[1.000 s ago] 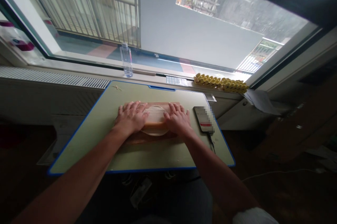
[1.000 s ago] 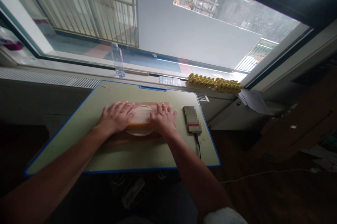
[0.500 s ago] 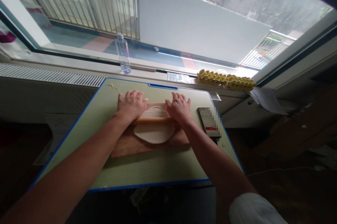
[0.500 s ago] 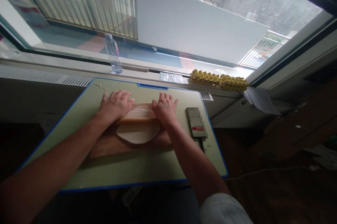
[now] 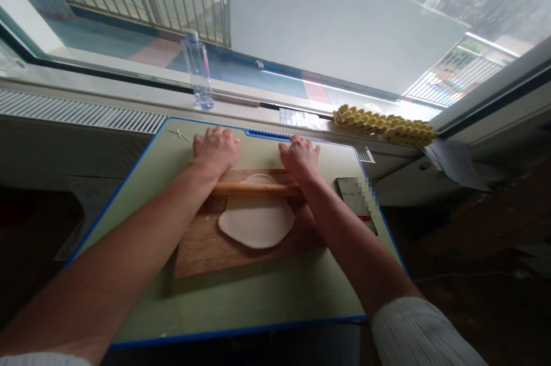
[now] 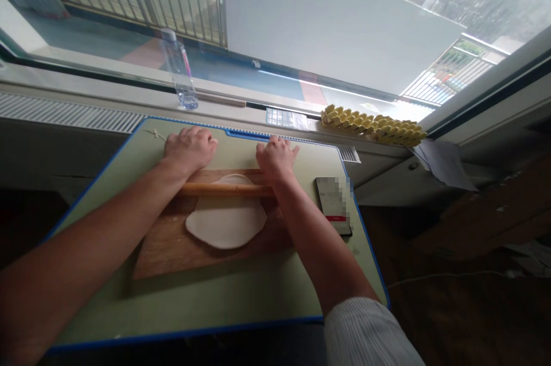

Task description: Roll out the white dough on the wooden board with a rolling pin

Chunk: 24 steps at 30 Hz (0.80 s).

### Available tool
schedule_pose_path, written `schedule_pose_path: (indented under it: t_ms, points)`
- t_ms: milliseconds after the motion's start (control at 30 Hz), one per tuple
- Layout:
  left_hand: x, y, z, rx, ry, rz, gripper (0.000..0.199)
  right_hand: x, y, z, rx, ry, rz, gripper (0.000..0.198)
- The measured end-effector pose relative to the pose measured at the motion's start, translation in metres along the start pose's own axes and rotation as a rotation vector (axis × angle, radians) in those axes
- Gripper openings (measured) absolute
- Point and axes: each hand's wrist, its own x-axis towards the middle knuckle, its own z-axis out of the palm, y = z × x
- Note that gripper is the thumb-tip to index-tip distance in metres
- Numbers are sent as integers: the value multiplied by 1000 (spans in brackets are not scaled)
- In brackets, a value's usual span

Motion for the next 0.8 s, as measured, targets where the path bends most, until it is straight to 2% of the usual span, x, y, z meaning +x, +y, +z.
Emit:
schedule_pose_path:
  t_ms: [267,600,800]
  points:
    - [-22,6,-5,21,8,37,50,-19,-2,-4,-10,30,-29,45]
    - [-74,5,-12,19,35,106,52,-78,1,-20,-5,63,-57,55]
    - [-102,0,-11,30,9,128,58,-106,3,-27,9,-100,-31,70]
